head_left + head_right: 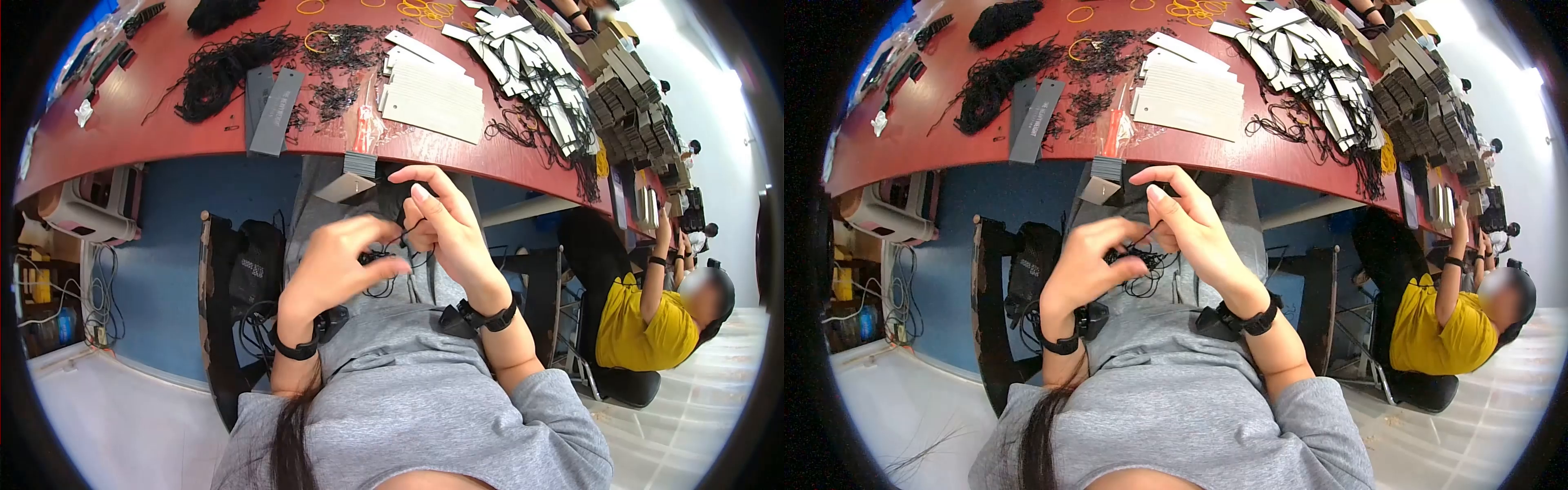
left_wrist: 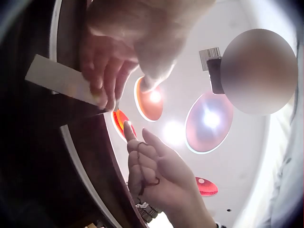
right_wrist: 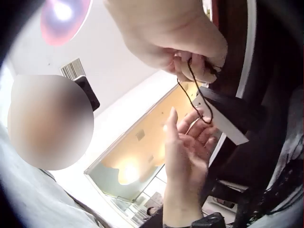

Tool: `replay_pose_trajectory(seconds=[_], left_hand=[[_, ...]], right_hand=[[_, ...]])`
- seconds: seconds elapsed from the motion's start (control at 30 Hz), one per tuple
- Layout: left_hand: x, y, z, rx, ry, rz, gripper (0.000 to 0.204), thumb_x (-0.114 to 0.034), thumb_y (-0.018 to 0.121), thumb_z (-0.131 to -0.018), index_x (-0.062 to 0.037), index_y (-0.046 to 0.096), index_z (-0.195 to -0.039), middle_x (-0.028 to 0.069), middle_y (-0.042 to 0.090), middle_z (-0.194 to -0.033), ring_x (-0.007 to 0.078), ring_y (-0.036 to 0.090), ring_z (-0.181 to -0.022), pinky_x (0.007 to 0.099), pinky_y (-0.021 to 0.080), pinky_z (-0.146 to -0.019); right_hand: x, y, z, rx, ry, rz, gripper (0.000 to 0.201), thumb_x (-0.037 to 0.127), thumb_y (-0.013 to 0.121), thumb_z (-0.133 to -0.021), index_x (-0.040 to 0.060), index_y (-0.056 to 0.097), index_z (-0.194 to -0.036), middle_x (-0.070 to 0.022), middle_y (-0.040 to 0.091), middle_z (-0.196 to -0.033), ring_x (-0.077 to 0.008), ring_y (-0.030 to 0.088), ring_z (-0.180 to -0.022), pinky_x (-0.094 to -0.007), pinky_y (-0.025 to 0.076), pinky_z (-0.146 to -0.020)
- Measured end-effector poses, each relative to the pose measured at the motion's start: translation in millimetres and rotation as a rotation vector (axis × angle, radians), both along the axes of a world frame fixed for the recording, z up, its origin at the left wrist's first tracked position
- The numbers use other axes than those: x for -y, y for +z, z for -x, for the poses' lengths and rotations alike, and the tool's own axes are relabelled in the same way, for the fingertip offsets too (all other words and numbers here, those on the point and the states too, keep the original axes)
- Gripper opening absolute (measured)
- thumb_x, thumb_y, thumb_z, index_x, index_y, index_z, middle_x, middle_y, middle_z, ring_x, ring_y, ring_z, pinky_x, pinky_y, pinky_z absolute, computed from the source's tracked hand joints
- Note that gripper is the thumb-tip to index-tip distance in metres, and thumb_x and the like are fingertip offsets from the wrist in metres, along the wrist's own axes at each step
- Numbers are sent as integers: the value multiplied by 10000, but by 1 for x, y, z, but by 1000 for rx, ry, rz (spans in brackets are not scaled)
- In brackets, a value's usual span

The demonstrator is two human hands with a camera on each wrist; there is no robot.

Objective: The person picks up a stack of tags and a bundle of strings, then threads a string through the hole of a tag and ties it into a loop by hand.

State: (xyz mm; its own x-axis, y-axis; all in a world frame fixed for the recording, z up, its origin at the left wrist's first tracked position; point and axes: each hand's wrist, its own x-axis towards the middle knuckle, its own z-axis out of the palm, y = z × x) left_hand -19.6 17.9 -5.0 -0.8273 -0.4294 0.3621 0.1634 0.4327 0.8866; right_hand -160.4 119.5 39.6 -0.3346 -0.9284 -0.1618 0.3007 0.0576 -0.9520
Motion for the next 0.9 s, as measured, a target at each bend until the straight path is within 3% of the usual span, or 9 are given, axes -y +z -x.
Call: replay_pose_trajectory(seconds=[0.13, 0.27, 0.37, 0.47, 0.53, 0.6, 0.67, 0.8, 0.9], left_hand=[[9, -2, -3, 121, -199, 23, 168, -151, 629, -896, 12, 645, -858, 102, 659, -793, 195, 642, -721, 291, 496, -662], [16, -1, -19, -97, -28, -563, 231, -172, 583, -949, 23, 618, -831, 62, 658, -758, 110, 631, -702, 238, 476, -619], [18, -1, -18, -157, 20, -614, 230, -178, 571, -961, 19, 611, -851, 55, 647, -745, 95, 623, -702, 223, 480, -633], [20, 1, -11, -187, 184, -476, 225, -166, 581, -954, 27, 607, -841, 48, 635, -740, 90, 616, -687, 226, 486, -632], [21, 3, -9, -122, 223, -295, 237, -208, 566, -966, -4, 598, -849, 22, 620, -706, 72, 591, -642, 191, 404, -556], [20, 7, -10, -104, 169, -322, 209, -170, 592, -947, 9, 619, -842, 27, 616, -709, 77, 594, -649, 203, 418, -563], [18, 8, -10, -89, 119, -257, 172, -127, 624, -916, 26, 634, -837, 50, 618, -714, 96, 591, -641, 223, 439, -581], [20, 11, -8, -190, 133, 65, 81, -40, 681, -821, 14, 671, -882, 81, 621, -734, 143, 610, -633, 261, 471, -560], [17, 16, -10, -183, 152, 0, 97, -39, 693, -807, 16, 691, -887, 76, 641, -762, 143, 614, -672, 257, 470, -582]], right_hand=[[0, 1, 0, -27, 14, 5, 297, 186, 542, -969, 53, 492, -1230, 67, 387, -674, 1, 290, -538, -181, 227, -486], [-4, -9, 8, -287, 2, 41, 275, 163, 607, -930, 42, 547, -1169, 56, 451, -721, 2, 349, -576, -177, 266, -506], [-11, -6, 14, -283, 170, -136, 188, 145, 638, -907, 27, 630, -1052, 53, 511, -755, 2, 388, -607, -173, 293, -517], [-12, -5, 14, -264, 256, -166, 139, 141, 645, -899, 19, 694, -945, 61, 544, -746, -3, 425, -620, -175, 308, -516], [-10, -16, 17, -280, 308, -190, 211, 129, 649, -890, 13, 655, -1066, 30, 555, -839, -8, 445, -657, -176, 342, -537], [-2, -26, 12, -379, 170, 15, 320, 169, 680, -873, 52, 611, -1162, 47, 566, -836, -15, 461, -698, -182, 378, -594], [0, -22, 12, -456, 248, -21, 435, 180, 707, -845, 56, 557, -1234, 16, 557, -935, -41, 472, -720, -185, 388, -587], [9, -23, 0, -652, 362, 79, 401, 204, 721, -830, 37, 594, -1172, -22, 530, -1009, -101, 493, -772, -208, 412, -585], [11, -28, 4, -575, 530, 83, 226, 209, 651, -896, 1, 640, -983, -28, 616, -969, -83, 541, -808, -223, 447, -617]])
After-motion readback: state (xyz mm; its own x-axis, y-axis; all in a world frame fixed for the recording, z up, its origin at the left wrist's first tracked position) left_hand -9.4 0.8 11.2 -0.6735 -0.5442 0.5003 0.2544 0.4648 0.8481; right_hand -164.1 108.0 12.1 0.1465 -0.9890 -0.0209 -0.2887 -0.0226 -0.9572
